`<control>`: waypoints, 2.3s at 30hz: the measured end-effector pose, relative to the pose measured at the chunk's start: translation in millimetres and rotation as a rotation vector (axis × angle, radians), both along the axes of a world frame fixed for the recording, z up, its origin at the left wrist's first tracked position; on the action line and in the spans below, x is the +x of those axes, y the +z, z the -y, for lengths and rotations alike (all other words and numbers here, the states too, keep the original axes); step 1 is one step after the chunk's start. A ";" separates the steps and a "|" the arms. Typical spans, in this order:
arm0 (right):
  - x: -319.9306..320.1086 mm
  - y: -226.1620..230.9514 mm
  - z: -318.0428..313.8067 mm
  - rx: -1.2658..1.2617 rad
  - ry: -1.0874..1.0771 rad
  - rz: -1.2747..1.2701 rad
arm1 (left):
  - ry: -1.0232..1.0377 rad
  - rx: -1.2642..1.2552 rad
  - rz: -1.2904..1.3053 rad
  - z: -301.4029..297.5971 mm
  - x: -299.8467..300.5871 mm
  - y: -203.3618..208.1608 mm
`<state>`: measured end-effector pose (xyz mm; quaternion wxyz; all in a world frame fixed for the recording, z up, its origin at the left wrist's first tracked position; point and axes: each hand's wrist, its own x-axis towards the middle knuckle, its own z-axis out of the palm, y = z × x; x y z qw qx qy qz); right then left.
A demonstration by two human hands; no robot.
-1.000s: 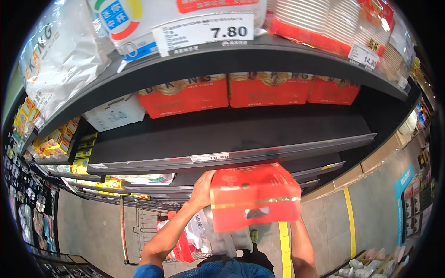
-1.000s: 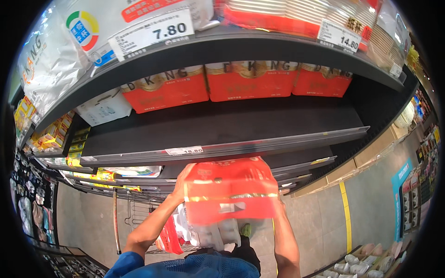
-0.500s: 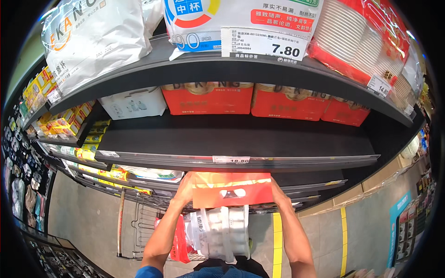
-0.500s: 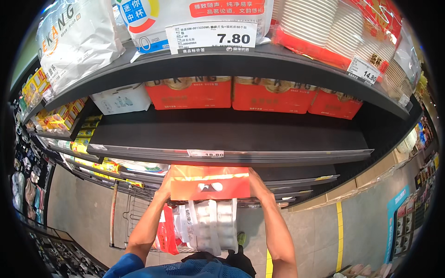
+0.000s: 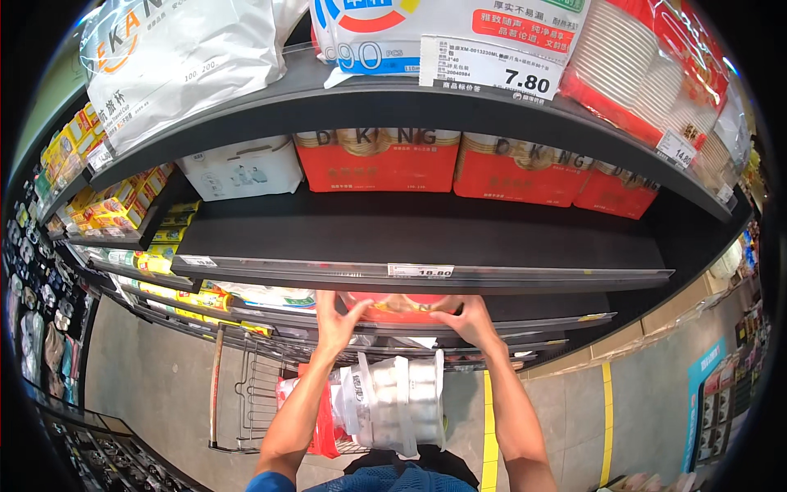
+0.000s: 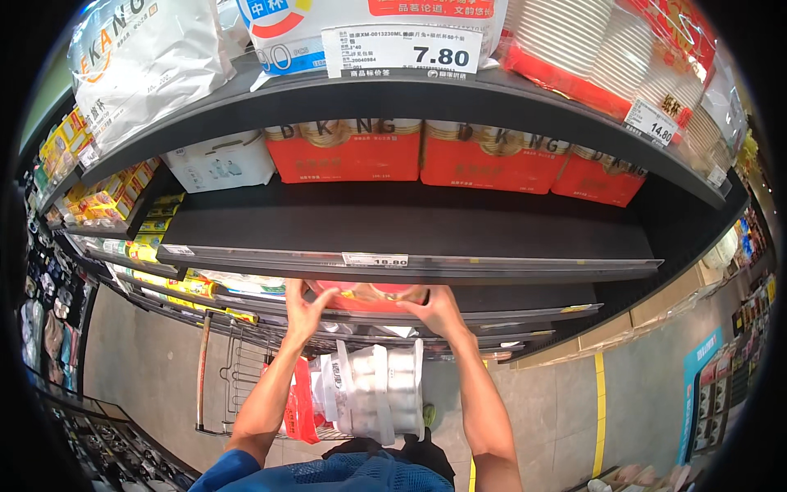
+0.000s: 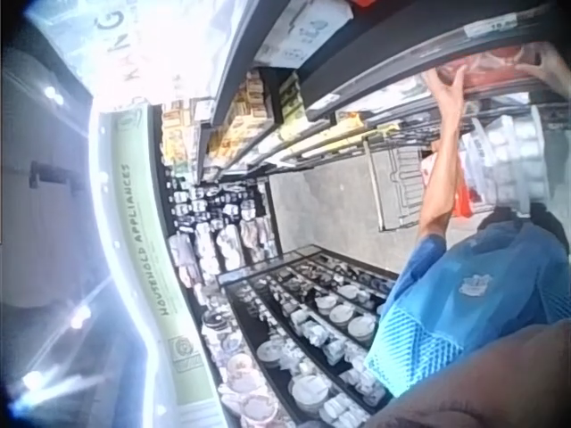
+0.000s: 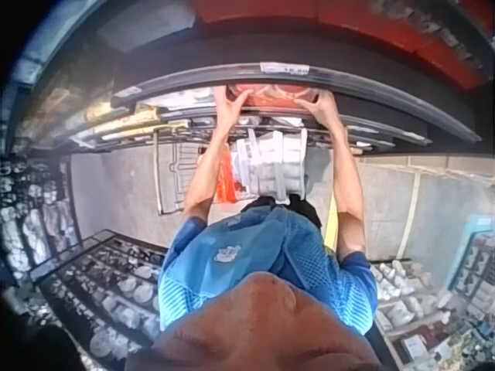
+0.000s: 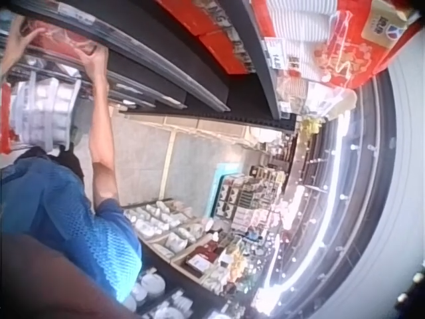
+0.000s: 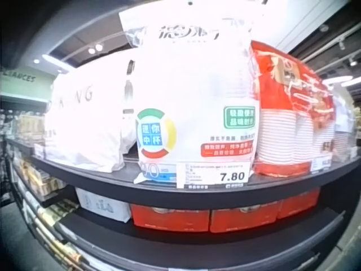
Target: Selecting and picking up packs of disposable cups and gift boxes from supermarket shelves and putting them into a shopping cart.
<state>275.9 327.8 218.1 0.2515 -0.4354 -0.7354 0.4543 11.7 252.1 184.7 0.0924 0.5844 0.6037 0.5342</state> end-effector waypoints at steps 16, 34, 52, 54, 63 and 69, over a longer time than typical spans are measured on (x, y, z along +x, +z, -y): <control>-37.8 -31.0 1.9 0.213 -0.026 -0.351 | 0.103 0.126 0.204 -1.8 -13.5 -3.1; -59.5 -94.3 -10.0 0.191 0.006 -0.276 | 0.308 0.047 0.122 19.3 4.1 -38.1; -65.2 -87.8 49.1 0.233 -0.483 -0.417 | 0.179 -0.170 0.430 117.8 -76.1 -107.7; -55.1 -93.5 72.2 0.291 -0.478 -0.313 | 0.261 -0.348 0.295 157.9 -72.5 -119.8; -40.3 -186.2 160.6 0.187 -0.136 0.097 | 0.396 -0.787 -0.086 300.4 -98.3 -226.3; -67.7 -209.3 212.9 -0.060 0.094 -0.066 | 0.418 -0.869 0.267 314.6 -86.9 -251.6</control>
